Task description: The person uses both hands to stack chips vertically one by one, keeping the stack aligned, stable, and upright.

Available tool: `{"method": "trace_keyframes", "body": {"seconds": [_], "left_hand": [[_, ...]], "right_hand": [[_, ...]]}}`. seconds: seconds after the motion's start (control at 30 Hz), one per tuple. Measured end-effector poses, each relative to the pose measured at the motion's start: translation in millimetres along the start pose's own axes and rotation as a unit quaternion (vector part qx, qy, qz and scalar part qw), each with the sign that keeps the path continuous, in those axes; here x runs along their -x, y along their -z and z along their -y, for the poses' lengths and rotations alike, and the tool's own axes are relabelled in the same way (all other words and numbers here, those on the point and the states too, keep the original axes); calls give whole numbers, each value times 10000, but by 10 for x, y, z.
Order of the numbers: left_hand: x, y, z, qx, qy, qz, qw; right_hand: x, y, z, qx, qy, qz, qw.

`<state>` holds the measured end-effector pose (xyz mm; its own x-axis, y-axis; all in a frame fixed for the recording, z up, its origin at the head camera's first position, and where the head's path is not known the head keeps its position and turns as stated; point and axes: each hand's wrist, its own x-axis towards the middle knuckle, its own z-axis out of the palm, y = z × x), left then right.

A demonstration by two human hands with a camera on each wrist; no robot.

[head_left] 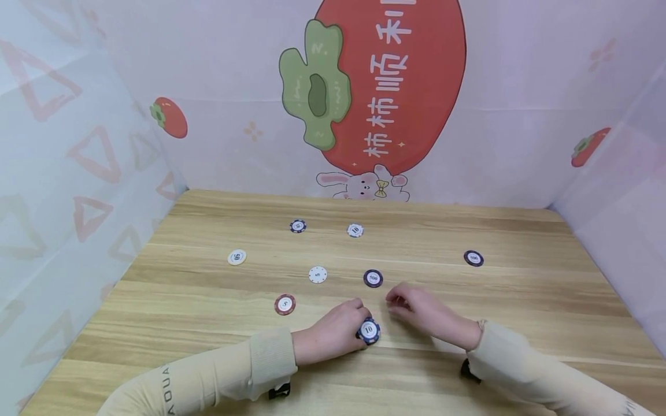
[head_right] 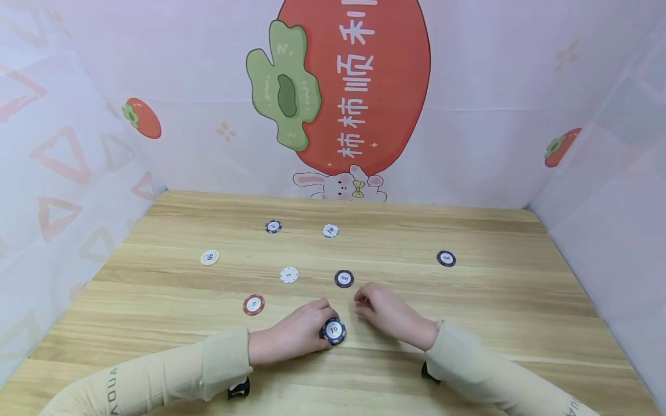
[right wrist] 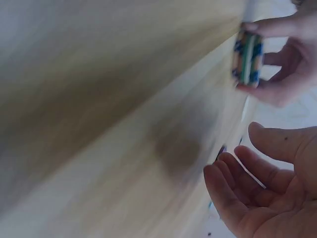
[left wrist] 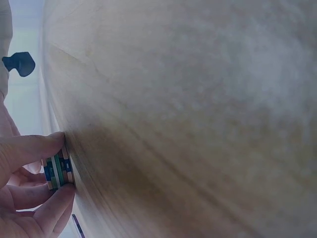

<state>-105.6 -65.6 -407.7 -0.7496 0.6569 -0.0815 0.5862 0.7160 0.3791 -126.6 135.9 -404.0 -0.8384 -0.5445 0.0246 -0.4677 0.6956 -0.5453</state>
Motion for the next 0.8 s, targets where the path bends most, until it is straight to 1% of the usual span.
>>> {"method": "trace_keyframes", "body": {"seconds": [0.03,0.13,0.27,0.4,0.53,0.8], "left_hand": [[0,1,-2,4,0,2,10000],[2,6,-5,31,6,11,10000],[3,6,-7,73,25,27,10000],[1,-2,-6,59,34,24,10000],[0,-4,-9,93,65,50,9999],[5,5,-14,177,93,89,9998]], "right_hand": [[13,11,-22,216,55,-29,9997],[39,51,-118,740,456,-177,9961],[38,120,-283,1231,944,-456,9868],[26,187,-419,1562,1145,-698,9786],[5,240,-555,1755,1235,-843,9731],[-18,368,-851,1891,1081,-1044,9704]]}}
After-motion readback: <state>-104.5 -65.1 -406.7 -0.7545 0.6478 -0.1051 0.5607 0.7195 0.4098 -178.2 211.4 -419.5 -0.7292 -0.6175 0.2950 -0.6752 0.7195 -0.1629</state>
